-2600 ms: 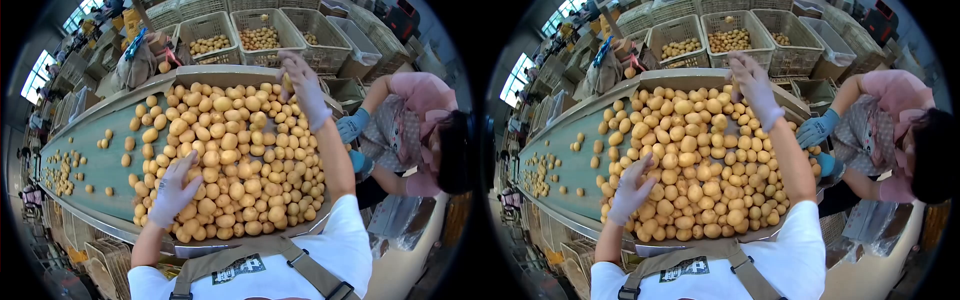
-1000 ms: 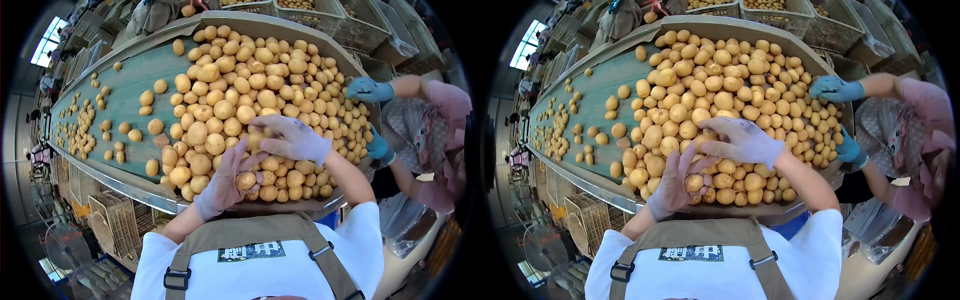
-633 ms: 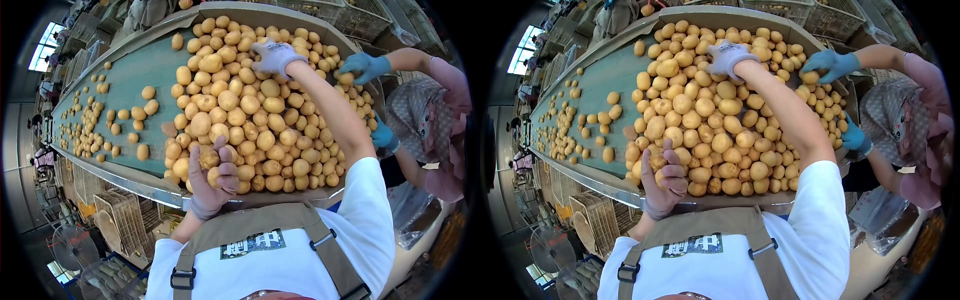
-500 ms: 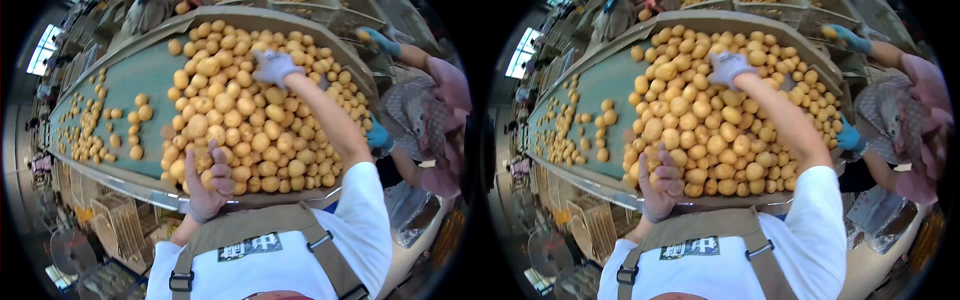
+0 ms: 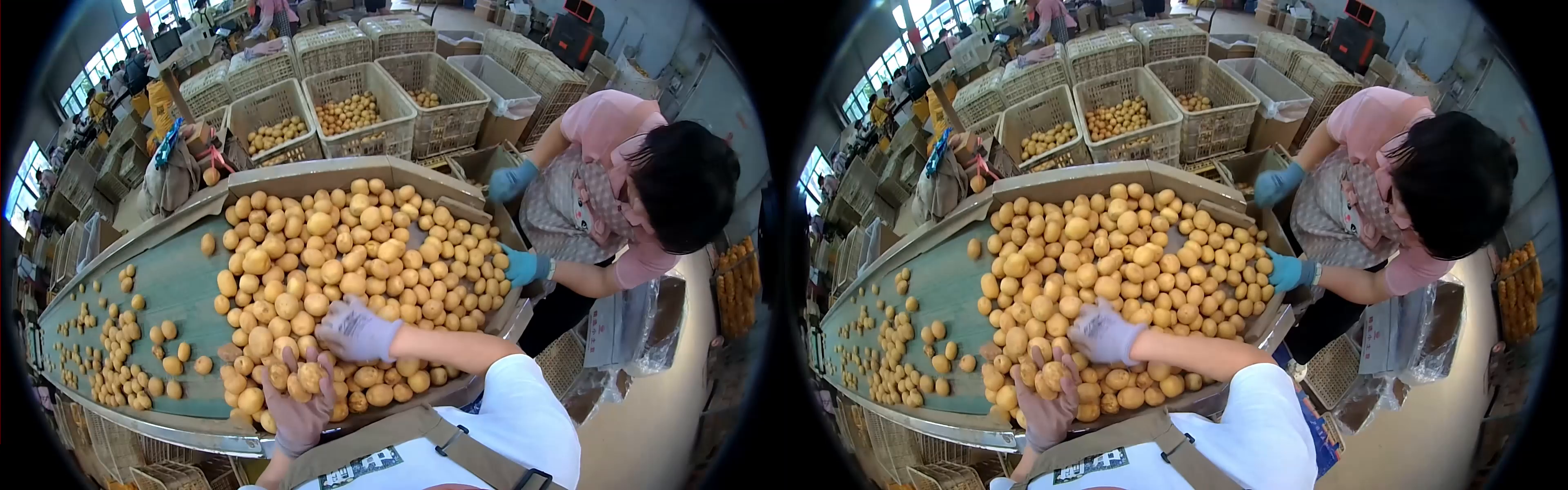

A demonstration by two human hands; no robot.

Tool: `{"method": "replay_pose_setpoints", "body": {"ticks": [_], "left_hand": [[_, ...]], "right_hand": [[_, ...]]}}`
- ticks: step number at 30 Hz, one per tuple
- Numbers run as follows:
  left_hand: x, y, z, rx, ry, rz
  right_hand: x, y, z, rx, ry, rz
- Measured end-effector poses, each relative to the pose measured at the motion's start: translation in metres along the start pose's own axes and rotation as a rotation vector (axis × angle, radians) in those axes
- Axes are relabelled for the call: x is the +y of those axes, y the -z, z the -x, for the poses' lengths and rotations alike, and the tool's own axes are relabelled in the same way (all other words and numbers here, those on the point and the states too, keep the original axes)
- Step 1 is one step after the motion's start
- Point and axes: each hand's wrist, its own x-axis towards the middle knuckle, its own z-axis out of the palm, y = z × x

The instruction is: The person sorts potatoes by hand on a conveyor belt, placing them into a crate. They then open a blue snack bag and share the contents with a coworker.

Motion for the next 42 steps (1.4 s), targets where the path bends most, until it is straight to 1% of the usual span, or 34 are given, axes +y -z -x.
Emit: {"method": "replay_pose_setpoints", "body": {"ticks": [1,2,3,4,7,8,9,11,12,13,14,15,16,17,18,19,20,21,22,23,24,26,27,28,29,31,33,35,37,38,39,40,41,42], "left_hand": [[0.000,0.000,0.000,0.029,-0.062,-0.036],[-0.001,0.001,0.002,0.064,-0.119,-0.072],[-0.002,0.002,0.002,0.100,-0.175,-0.105],[-0.001,0.003,0.003,0.006,-0.110,-0.062],[0.000,0.007,0.002,-0.031,-0.073,0.063],[0.005,0.012,0.000,-0.078,-0.023,-0.038],[0.008,0.015,-0.002,-0.140,0.033,-0.027],[0.008,0.012,-0.002,-0.122,-0.009,-0.135],[0.007,0.009,-0.006,-0.169,-0.029,-0.173],[0.008,0.007,-0.008,-0.191,-0.041,-0.202],[0.005,0.010,-0.001,-0.182,-0.061,-0.236],[-0.005,0.011,0.008,-0.148,-0.018,-0.213],[-0.012,0.006,0.016,-0.122,0.000,-0.193],[-0.014,0.000,0.019,-0.143,0.002,-0.172],[-0.011,0.004,0.019,-0.193,0.024,-0.302],[-0.009,0.005,0.025,-0.104,0.010,-0.236],[-0.011,0.004,0.029,-0.102,0.051,-0.217],[-0.010,0.003,0.032,-0.097,0.073,-0.190],[-0.013,-0.001,0.033,-0.100,0.128,-0.165],[-0.015,-0.004,0.031,-0.109,0.182,-0.133],[-0.020,-0.005,0.031,-0.063,0.223,-0.012],[-0.028,-0.005,0.032,-0.066,0.252,-0.055],[-0.032,-0.005,0.031,-0.111,0.245,-0.225],[-0.036,-0.003,0.036,-0.094,0.209,-0.269],[-0.032,0.001,0.037,-0.150,0.212,-0.212],[-0.027,0.012,0.039,-0.249,0.239,-0.095],[-0.020,0.006,0.054,-0.231,0.202,-0.038],[-0.003,0.010,0.067,-0.284,0.117,-0.002],[0.014,0.013,0.085,-0.329,-0.061,0.015],[0.021,0.010,0.095,-0.398,-0.096,0.118],[0.028,0.015,0.103,-0.430,-0.187,0.100],[0.037,0.019,0.111,-0.430,-0.258,0.085],[0.046,0.020,0.118,-0.435,-0.319,0.060],[0.050,0.018,0.124,-0.402,-0.381,0.075]], "right_hand": [[-0.003,-0.019,0.006,0.060,0.058,0.135],[-0.010,-0.025,0.004,0.015,0.019,0.203],[-0.015,-0.017,0.000,-0.064,-0.004,0.223],[-0.016,-0.013,-0.004,-0.111,-0.021,0.209],[-0.022,-0.011,-0.006,-0.196,-0.101,0.135],[-0.020,-0.008,-0.012,-0.200,-0.127,0.117],[-0.022,-0.002,-0.017,-0.305,-0.154,0.103],[-0.016,-0.030,-0.021,-0.181,-0.128,0.128],[-0.005,-0.046,-0.017,-0.020,-0.061,0.070],[-0.009,-0.022,-0.011,-0.106,-0.082,0.109],[-0.002,-0.031,-0.005,-0.023,-0.082,0.066],[0.003,-0.028,0.005,0.011,-0.113,-0.055],[0.005,-0.008,0.025,0.168,-0.118,-0.207],[0.015,-0.005,0.047,0.411,-0.120,-0.282],[0.027,0.012,0.064,0.474,-0.327,-0.402],[0.043,0.024,0.090,0.753,-0.497,-0.659],[0.070,0.027,0.110,0.994,-0.663,-0.616],[0.080,0.051,0.121,1.241,-0.819,-0.578],[0.066,0.065,0.136,1.208,-0.659,-0.431],[0.036,0.078,0.132,1.064,-0.605,-0.653],[0.005,0.081,0.122,0.936,-0.509,-0.802],[-0.037,0.076,0.105,0.630,-0.301,-0.743],[-0.051,0.072,0.095,0.533,-0.174,-0.604],[-0.062,0.067,0.085,0.429,-0.080,-0.694],[-0.067,0.064,0.075,0.327,0.006,-0.775],[-0.061,0.069,0.073,0.333,-0.059,-0.724],[-0.043,0.079,0.076,0.374,-0.172,-0.658],[-0.009,0.102,0.077,0.553,-0.335,-0.565],[0.020,0.130,0.073,0.832,-0.452,-0.538],[0.026,0.144,0.066,0.971,-0.463,-0.542],[0.025,0.153,0.054,1.057,-0.434,-0.556],[0.014,0.154,0.037,1.058,-0.380,-0.572],[-0.001,0.150,0.018,0.974,-0.300,-0.565],[-0.021,0.140,-0.006,0.848,-0.208,-0.517]]}}
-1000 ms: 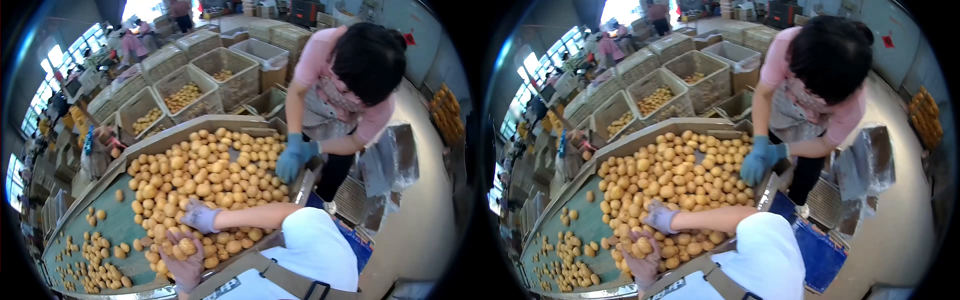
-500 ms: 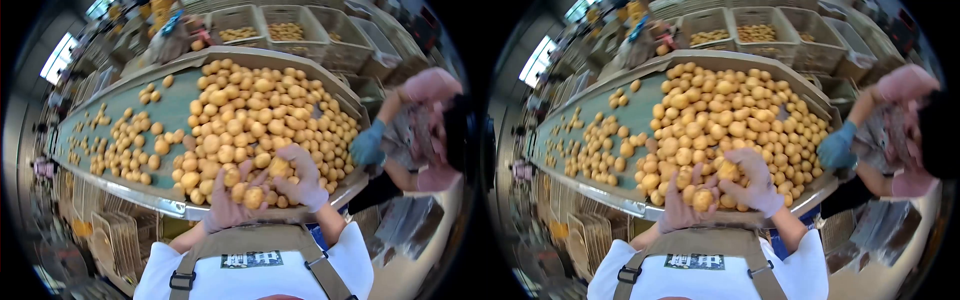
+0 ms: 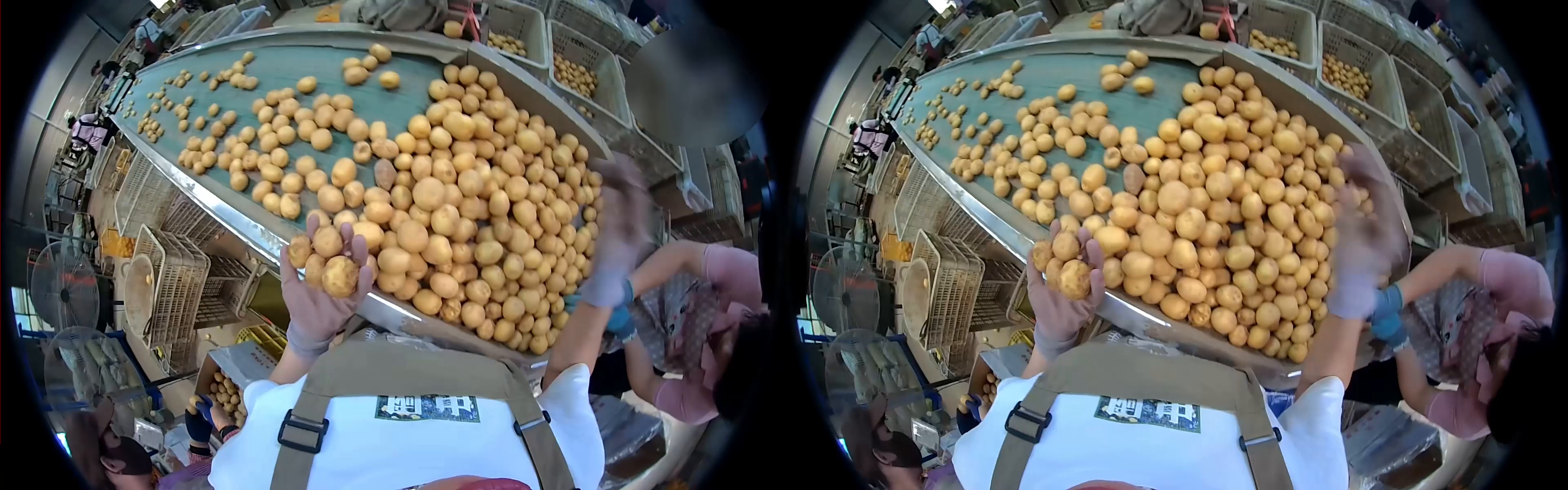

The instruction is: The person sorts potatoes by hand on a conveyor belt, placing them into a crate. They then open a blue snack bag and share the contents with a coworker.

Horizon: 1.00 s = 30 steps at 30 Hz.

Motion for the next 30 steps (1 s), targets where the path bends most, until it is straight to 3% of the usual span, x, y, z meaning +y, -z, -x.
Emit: {"method": "replay_pose_setpoints", "body": {"ticks": [1,2,4,6,7,8,11,12,13,15,18,19,21,25,26,27,28,30], "left_hand": [[0.005,-0.003,0.000,0.020,-0.045,-0.019],[0.008,-0.004,0.000,0.043,-0.087,-0.033],[0.011,-0.005,-0.004,0.066,-0.119,-0.036],[0.009,-0.008,-0.006,0.068,-0.127,-0.023],[0.008,-0.008,-0.009,0.059,-0.107,-0.017],[0.008,-0.004,-0.007,0.027,-0.104,-0.025],[0.008,0.000,-0.008,-0.036,-0.037,0.017],[0.003,-0.005,-0.011,0.029,-0.059,0.010],[-0.001,-0.010,-0.014,0.100,-0.105,-0.012],[0.000,-0.016,-0.016,0.111,-0.075,-0.038],[0.004,-0.016,-0.018,0.056,-0.031,-0.112],[0.004,-0.016,-0.020,0.050,-0.029,-0.118],[0.006,-0.017,-0.022,0.057,-0.013,-0.124],[0.019,-0.011,-0.021,-0.091,0.036,-0.156],[0.018,-0.014,-0.020,-0.108,0.019,-0.187],[0.018,-0.015,-0.021,-0.067,0.002,-0.132],[0.018,-0.016,-0.020,-0.024,-0.015,-0.077],[0.021,-0.015,-0.018,0.034,-0.027,-0.045]], "right_hand": [[0.000,-0.035,-0.006,-0.173,0.249,0.152],[-0.010,-0.071,-0.007,-0.333,0.325,0.153],[-0.009,-0.149,0.000,-0.460,0.495,0.104],[-0.008,-0.211,0.006,-1.031,0.495,0.511],[0.008,-0.235,0.023,-1.060,0.526,0.542],[-0.006,-0.251,0.018,-1.232,0.510,0.711],[-0.001,-0.277,0.030,-1.321,0.591,0.921],[-0.001,-0.280,0.028,-1.340,0.578,0.897],[-0.028,-0.256,0.009,-1.374,0.502,0.915],[-0.022,-0.243,0.000,-1.404,0.357,0.714],[-0.005,-0.221,0.010,-0.987,0.255,0.313],[-0.008,-0.216,0.009,-1.007,0.167,0.228],[-0.001,-0.212,0.016,-0.815,0.238,0.100],[0.016,-0.135,-0.034,-0.183,0.888,0.008],[0.025,-0.093,-0.059,-0.235,0.889,0.221],[0.028,-0.055,-0.092,-0.380,0.704,0.674],[0.068,-0.017,-0.124,-0.224,0.695,0.664],[0.121,0.046,-0.151,0.102,0.230,0.927]]}}
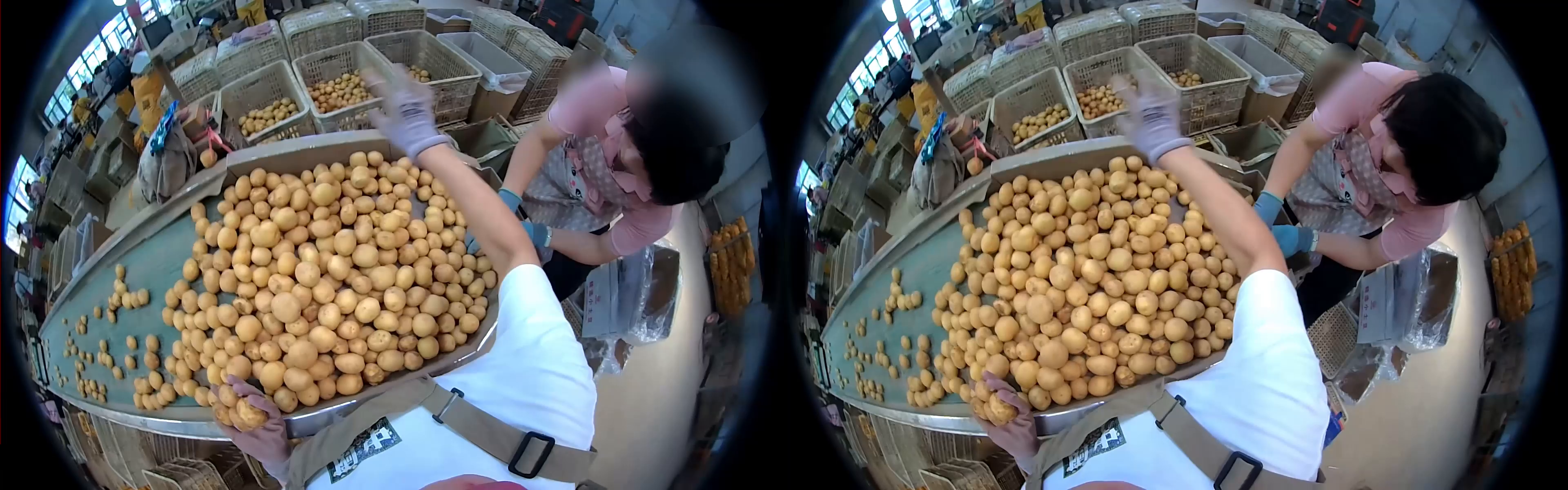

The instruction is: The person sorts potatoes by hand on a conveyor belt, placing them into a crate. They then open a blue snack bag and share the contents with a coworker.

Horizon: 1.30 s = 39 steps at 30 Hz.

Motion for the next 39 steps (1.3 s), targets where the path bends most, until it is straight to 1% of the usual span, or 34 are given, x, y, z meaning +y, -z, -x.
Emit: {"method": "replay_pose_setpoints", "body": {"ticks": [1,2,3,4,6,7,9,10,11,12,13,15,16,17,18,19,21,22,23,24,25,26,28,29,30,31,32,33,36,37,38,39], "left_hand": [[0.004,0.006,-0.002,-0.061,-0.002,-0.107],[0.004,0.002,-0.006,-0.049,0.006,-0.090],[0.000,0.000,-0.006,-0.022,0.008,-0.068],[-0.010,-0.008,-0.006,-0.010,0.025,-0.025],[-0.028,-0.022,-0.005,0.016,0.020,0.011],[-0.033,-0.026,0.000,0.036,0.030,0.019],[-0.037,-0.028,0.008,0.024,0.070,0.016],[-0.031,-0.020,0.010,0.013,0.083,-0.035],[-0.026,-0.015,0.009,0.000,0.075,-0.082],[-0.031,-0.020,0.011,0.054,0.076,0.003],[-0.034,-0.025,0.011,0.059,0.068,-0.035],[-0.045,-0.031,0.014,0.127,0.068,-0.103],[-0.047,-0.038,0.017,0.195,0.055,-0.064],[-0.050,-0.041,0.021,0.178,0.083,-0.063],[-0.050,-0.044,0.023,0.196,0.095,0.020],[-0.043,-0.041,0.027,0.173,0.121,-0.001],[-0.029,-0.041,0.042,0.072,0.123,0.008],[-0.016,-0.041,0.053,0.056,0.061,-0.049],[-0.003,-0.043,0.066,0.037,0.006,-0.078],[0.018,-0.034,0.078,-0.027,-0.057,-0.142],[0.039,-0.027,0.092,-0.049,-0.115,-0.154],[0.058,-0.022,0.110,-0.043,-0.176,-0.198],[0.093,-0.017,0.145,0.003,-0.312,-0.256],[0.113,-0.006,0.164,0.002,-0.388,-0.328],[0.126,-0.002,0.183,0.060,-0.445,-0.300],[0.138,0.010,0.202,0.076,-0.507,-0.337],[0.149,0.020,0.219,0.140,-0.571,-0.349],[0.158,0.031,0.231,0.130,-0.579,-0.330],[0.176,0.077,0.269,0.243,-0.615,-0.351],[0.180,0.097,0.277,0.279,-0.604,-0.374],[0.182,0.118,0.279,0.308,-0.584,-0.396],[0.181,0.139,0.273,0.331,-0.510,-0.379]], "right_hand": [[0.026,0.003,0.009,0.064,-0.102,0.140],[0.045,0.016,0.016,0.082,-0.113,0.011],[0.055,0.031,0.024,-0.007,-0.149,-0.041],[0.059,0.050,0.038,-0.074,-0.135,-0.200],[0.061,0.066,0.081,-0.104,-0.228,-0.314],[0.059,0.077,0.111,-0.116,-0.291,-0.365],[0.052,0.092,0.176,-0.233,-0.399,-0.273],[0.043,0.095,0.210,-0.238,-0.461,-0.299],[0.030,0.107,0.231,-0.356,-0.584,-0.321],[0.016,0.116,0.250,-0.403,-0.656,-0.328],[0.007,0.125,0.266,-0.465,-0.722,-0.320],[-0.010,0.131,0.296,-0.495,-0.729,-0.217],[-0.023,0.135,0.304,-0.432,-0.715,-0.220],[-0.035,0.140,0.310,-0.442,-0.706,-0.213],[-0.043,0.140,0.320,-0.436,-0.672,-0.229],[-0.052,0.139,0.328,-0.447,-0.619,-0.262],[-0.072,0.139,0.338,-0.462,-0.599,-0.387],[-0.085,0.149,0.338,-0.461,-0.650,-0.481],[-0.089,0.150,0.346,-0.392,-0.501,-0.425],[-0.086,0.149,0.352,-0.401,-0.488,-0.497],[-0.081,0.139,0.374,-0.356,-0.670,-0.570],[-0.077,0.132,0.386,-0.318,-0.800,-0.669],[-0.068,0.136,0.386,-0.401,-0.814,-0.707],[-0.064,0.138,0.385,-0.443,-0.820,-0.725],[-0.070,0.146,0.378,-0.460,-0.820,-0.691],[-0.076,0.148,0.373,-0.462,-0.824,-0.655],[-0.075,0.148,0.376,-0.471,-0.788,-0.656],[-0.075,0.148,0.379,-0.458,-0.760,-0.649],[-0.090,0.150,0.375,-0.495,-0.699,-0.596],[-0.090,0.151,0.374,-0.507,-0.690,-0.563],[-0.089,0.149,0.377,-0.472,-0.666,-0.563],[-0.079,0.147,0.379,-0.497,-0.708,-0.538]]}}
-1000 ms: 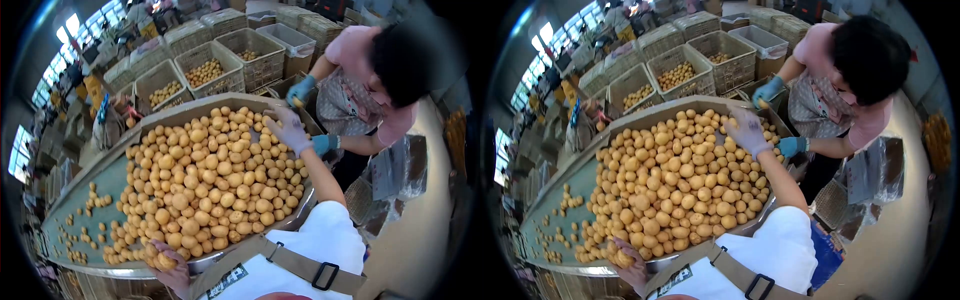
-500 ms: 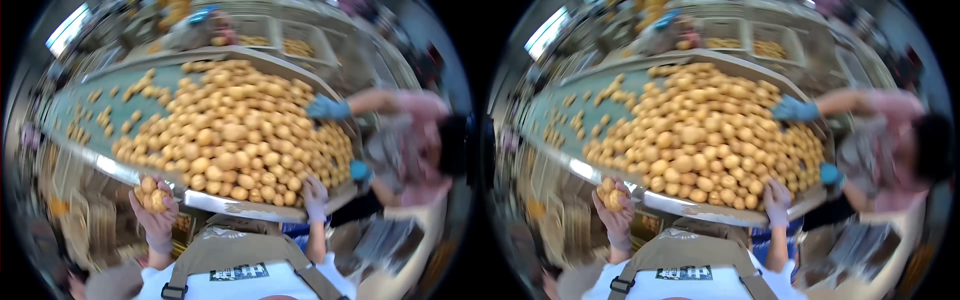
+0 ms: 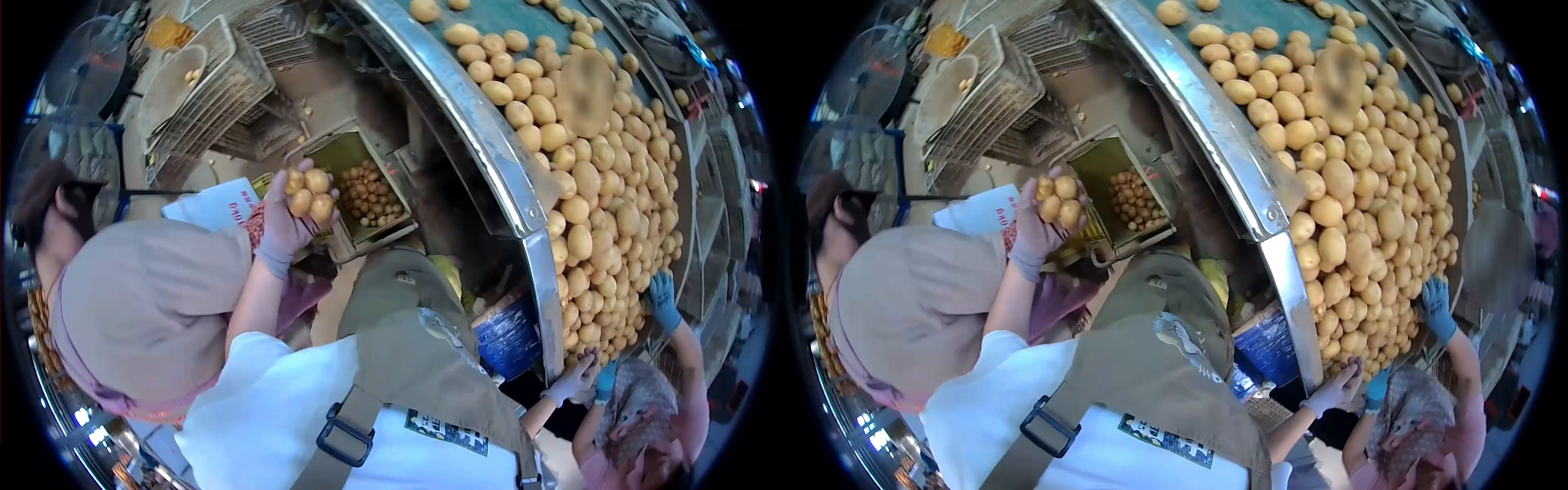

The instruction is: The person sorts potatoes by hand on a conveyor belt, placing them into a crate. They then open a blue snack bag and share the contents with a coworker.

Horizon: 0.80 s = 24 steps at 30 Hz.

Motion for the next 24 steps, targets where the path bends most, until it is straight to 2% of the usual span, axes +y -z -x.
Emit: {"method": "replay_pose_setpoints", "body": {"ticks": [2,3,5,7,8,9,11,12,13,15,16,17,18,19,20,22,24], "left_hand": [[-0.031,0.012,-0.017,0.072,0.089,0.103],[-0.049,0.032,-0.032,0.028,0.102,0.244],[-0.073,0.056,-0.051,0.001,0.084,0.331],[-0.084,0.086,-0.070,0.049,0.048,0.326],[-0.084,0.115,-0.086,0.224,0.067,0.239],[-0.079,0.113,-0.093,0.404,0.211,0.024],[-0.065,0.109,-0.099,0.876,0.339,-0.379],[-0.048,0.193,-0.123,0.644,0.138,-0.436],[-0.024,0.207,-0.133,0.646,-0.069,-0.815],[-0.014,0.093,-0.125,0.733,-0.406,-0.969],[-0.014,0.023,-0.115,0.570,-0.517,-0.999],[-0.009,-0.023,-0.114,0.518,-0.669,-1.244],[-0.005,-0.059,-0.113,0.391,-0.788,-1.317],[-0.012,-0.110,-0.107,0.253,-0.857,-1.315],[-0.022,-0.153,-0.103,0.148,-0.891,-1.296],[-0.062,-0.232,-0.090,-0.116,-0.861,-1.395],[-0.107,-0.287,-0.079,-0.478,-0.827,-1.708]], "right_hand": [[0.013,-0.001,-0.003,0.028,-0.059,-0.051],[0.021,-0.002,-0.005,0.046,-0.035,-0.066],[0.040,-0.001,-0.008,0.082,-0.039,-0.179],[0.021,-0.003,-0.004,0.094,-0.025,-0.133],[0.010,-0.005,-0.002,0.110,-0.009,-0.110],[0.009,-0.006,-0.002,0.136,-0.009,-0.116],[0.007,-0.008,0.004,0.159,-0.005,-0.134],[0.001,-0.010,0.004,0.170,0.006,-0.150],[-0.001,-0.010,0.005,0.182,0.012,-0.162],[-0.005,0.002,0.001,0.128,0.008,-0.053],[-0.018,0.012,-0.008,0.098,0.031,0.036],[-0.027,0.033,-0.028,0.265,0.055,-0.035],[-0.037,0.054,-0.047,0.427,0.075,-0.105],[-0.049,0.066,-0.059,0.476,0.103,-0.187],[-0.061,0.078,-0.069,0.534,0.137,-0.274],[-0.102,0.074,-0.066,0.344,0.338,-0.206],[-0.118,0.098,-0.087,0.580,0.507,-0.261]]}}
